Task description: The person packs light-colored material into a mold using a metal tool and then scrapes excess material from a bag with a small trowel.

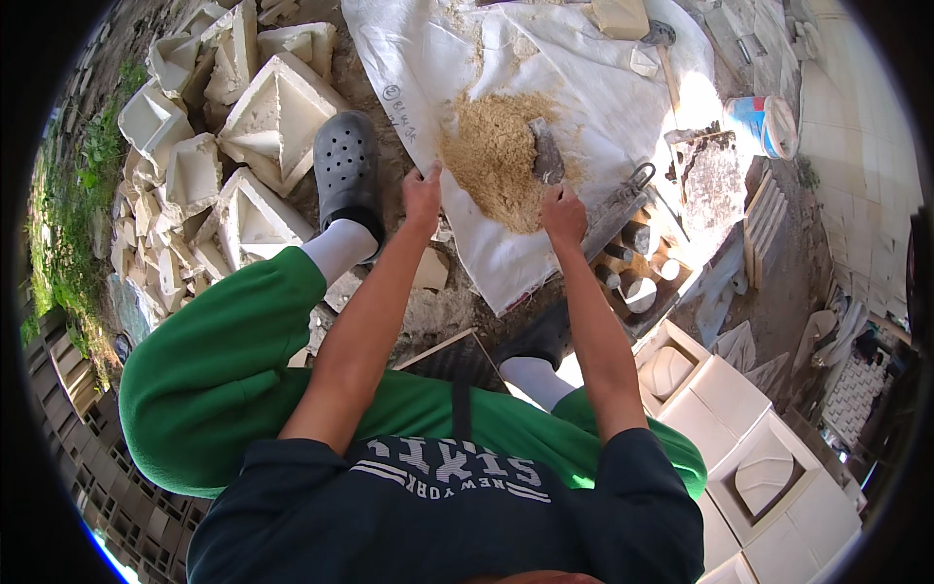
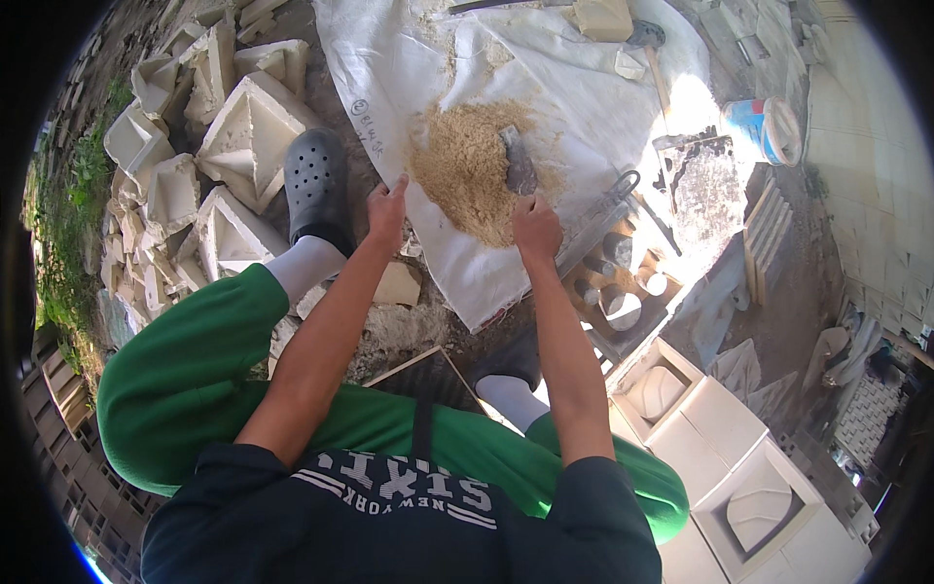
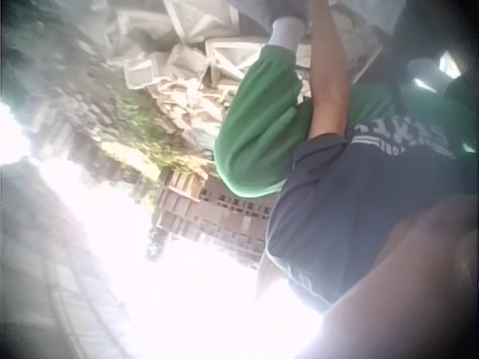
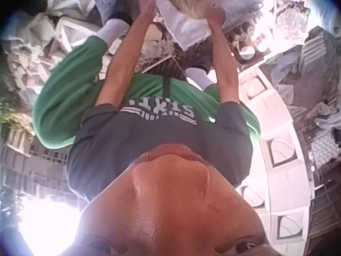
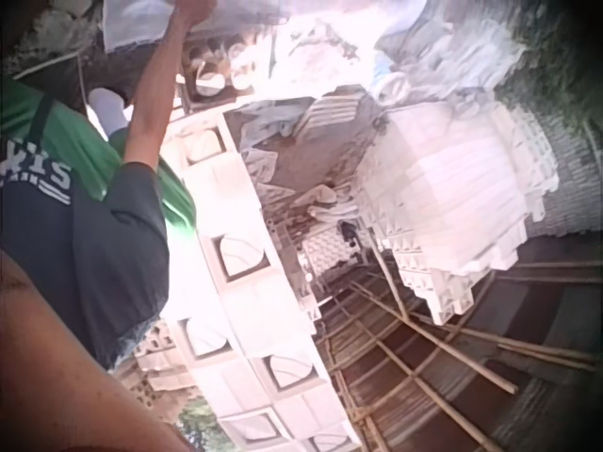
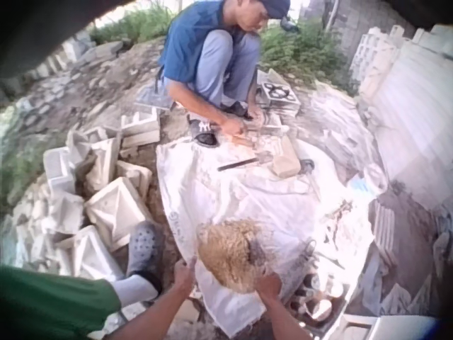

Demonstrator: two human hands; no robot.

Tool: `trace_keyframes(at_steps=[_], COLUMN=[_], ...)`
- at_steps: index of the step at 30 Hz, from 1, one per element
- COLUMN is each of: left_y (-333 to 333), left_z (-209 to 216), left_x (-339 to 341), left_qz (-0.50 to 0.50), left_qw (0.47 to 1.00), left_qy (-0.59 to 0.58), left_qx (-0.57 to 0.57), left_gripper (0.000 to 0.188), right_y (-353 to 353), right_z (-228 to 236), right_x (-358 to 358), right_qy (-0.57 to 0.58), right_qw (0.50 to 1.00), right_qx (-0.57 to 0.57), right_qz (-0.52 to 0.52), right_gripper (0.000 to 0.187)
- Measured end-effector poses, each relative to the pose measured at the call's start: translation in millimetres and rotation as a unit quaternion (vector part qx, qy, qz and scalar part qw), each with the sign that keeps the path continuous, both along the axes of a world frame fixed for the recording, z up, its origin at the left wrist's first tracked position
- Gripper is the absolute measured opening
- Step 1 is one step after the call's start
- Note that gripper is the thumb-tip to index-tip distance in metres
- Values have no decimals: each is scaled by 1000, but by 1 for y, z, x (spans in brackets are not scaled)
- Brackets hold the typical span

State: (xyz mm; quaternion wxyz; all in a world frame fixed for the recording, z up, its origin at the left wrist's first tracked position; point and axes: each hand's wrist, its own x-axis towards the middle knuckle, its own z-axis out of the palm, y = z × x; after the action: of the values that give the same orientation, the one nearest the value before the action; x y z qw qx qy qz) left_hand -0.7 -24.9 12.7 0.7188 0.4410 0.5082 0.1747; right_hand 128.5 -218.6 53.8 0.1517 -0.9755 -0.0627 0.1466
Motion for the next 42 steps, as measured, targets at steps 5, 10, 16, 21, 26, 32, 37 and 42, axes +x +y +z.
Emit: trace_keyframes(at_steps=[5, 10, 16, 21, 26, 32, 37, 42], left_y=[-1, -3, 6, 11, 10, 4, -1, -11], left_z=[6, 11, 10, 15, 17, 11, 11, 3], left_x=[5, 11, 7, 12, 11, 15, 14, 4], left_qz=[4, 15, -1, 8, -3, 12, 25, -34], left_qw=[1000, 1000, 1000, 1000, 999, 994, 989, 994], left_qy=[24, 13, 2, -18, 17, 2, -2, 3], left_qx=[-8, -14, -8, -10, -43, -110, -149, -103], left_gripper=[23, 23, 27, 22, 25, 27, 30, 31], right_y=[-5, 5, 20, 24, 83, 85, 43, 26], right_z=[-9, -36, -12, 20, 12, -8, 17, 41], right_x=[85, 108, 63, 82, 119, 117, 96, 66], right_qy=[-147, -111, -49, -60, -88, -43, -59, -58], right_qw=[989, 991, 967, 946, 960, 931, 888, 911], right_qx=[-22, 10, 42, 62, 57, 97, 13, 13], right_qz=[15, 68, 245, 312, 259, 349, 455, 408], right_gripper=[33, 31, 30, 28, 28, 31, 29, 32])
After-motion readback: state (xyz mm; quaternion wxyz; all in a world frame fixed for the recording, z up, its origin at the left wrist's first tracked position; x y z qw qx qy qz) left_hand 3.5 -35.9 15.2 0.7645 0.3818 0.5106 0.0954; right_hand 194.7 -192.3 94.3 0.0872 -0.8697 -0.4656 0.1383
